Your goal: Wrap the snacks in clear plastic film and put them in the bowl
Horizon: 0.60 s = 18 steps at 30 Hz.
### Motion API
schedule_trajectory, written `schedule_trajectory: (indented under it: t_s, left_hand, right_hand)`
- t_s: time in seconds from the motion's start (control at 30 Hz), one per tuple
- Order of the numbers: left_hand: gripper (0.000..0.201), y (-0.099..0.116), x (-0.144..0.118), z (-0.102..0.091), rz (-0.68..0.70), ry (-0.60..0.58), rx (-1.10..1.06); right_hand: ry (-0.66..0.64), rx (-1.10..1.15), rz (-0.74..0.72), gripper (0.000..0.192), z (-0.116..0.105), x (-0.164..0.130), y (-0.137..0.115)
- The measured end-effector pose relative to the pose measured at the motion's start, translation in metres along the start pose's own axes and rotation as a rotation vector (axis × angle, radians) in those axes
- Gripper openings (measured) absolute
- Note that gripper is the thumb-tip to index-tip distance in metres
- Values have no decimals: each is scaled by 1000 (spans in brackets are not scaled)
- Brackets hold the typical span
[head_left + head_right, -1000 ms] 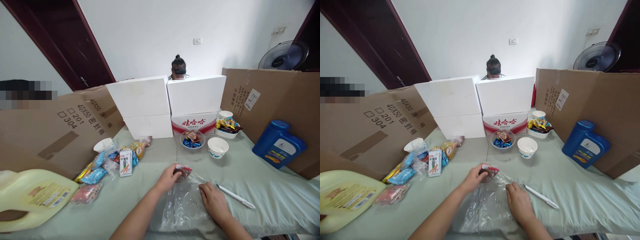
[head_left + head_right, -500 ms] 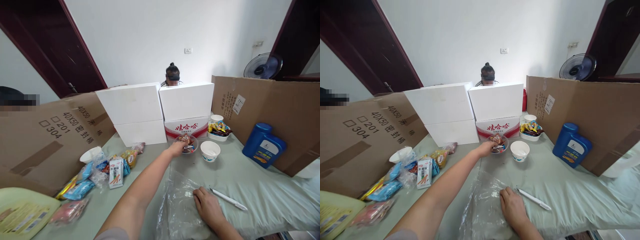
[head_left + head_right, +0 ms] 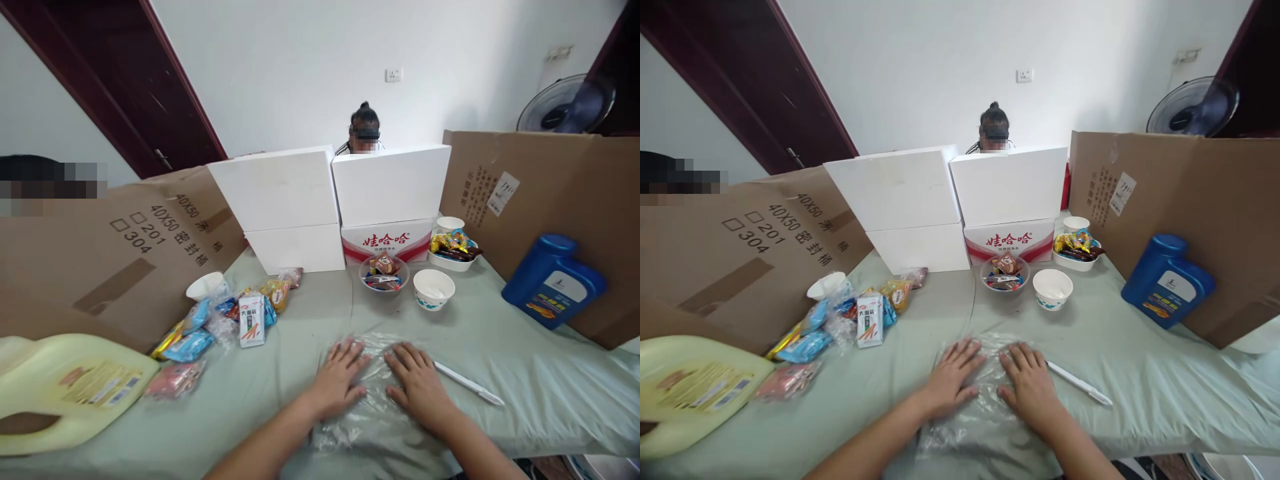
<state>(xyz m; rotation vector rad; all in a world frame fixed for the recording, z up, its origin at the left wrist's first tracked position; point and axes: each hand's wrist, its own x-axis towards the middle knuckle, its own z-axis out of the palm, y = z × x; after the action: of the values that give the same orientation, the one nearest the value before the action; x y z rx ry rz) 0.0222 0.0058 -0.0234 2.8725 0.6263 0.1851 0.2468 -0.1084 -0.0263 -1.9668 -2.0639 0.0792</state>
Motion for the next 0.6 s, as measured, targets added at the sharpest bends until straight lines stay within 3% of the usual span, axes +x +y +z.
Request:
schedule_trajectory:
  t_s: [0.07, 0.13, 0.2, 0.27, 0.37, 0.43, 0.5, 0.53, 0.6]
  left_hand:
    - [62, -9, -22, -1, -179, 23, 13]
    - [52, -14, -40, -7, -241, 102, -8]
    - [40, -11, -56, -17, -215, 196, -65]
    - [36, -1, -70, -27, -125, 224, -173]
    - [57, 18, -86, -38, 41, 71, -332]
    - [63, 27, -93, -41, 91, -60, -366]
    - [36, 31, -98, -41, 80, -110, -399]
    - [22, 32, -100, -41, 55, -102, -443]
    - [17, 31, -103, -42, -60, -49, -596]
  right_hand:
    - [-50, -42, 57, 63, -1, 2, 8]
    - [-61, -62, 119, 59, -4, 1, 14]
    - [-31, -34, 79, 52, -12, -4, 17]
    - [-35, 45, -73, 53, -22, -13, 16]
    - [-181, 182, -299, 65, -35, -28, 8]
    - [-273, 233, -310, 52, -40, -39, 3]
    - [-301, 280, -260, 23, -44, -49, 0]
    - [-302, 314, -243, 16, -47, -53, -1]
    - [-262, 392, -184, 16, -53, -60, -1]
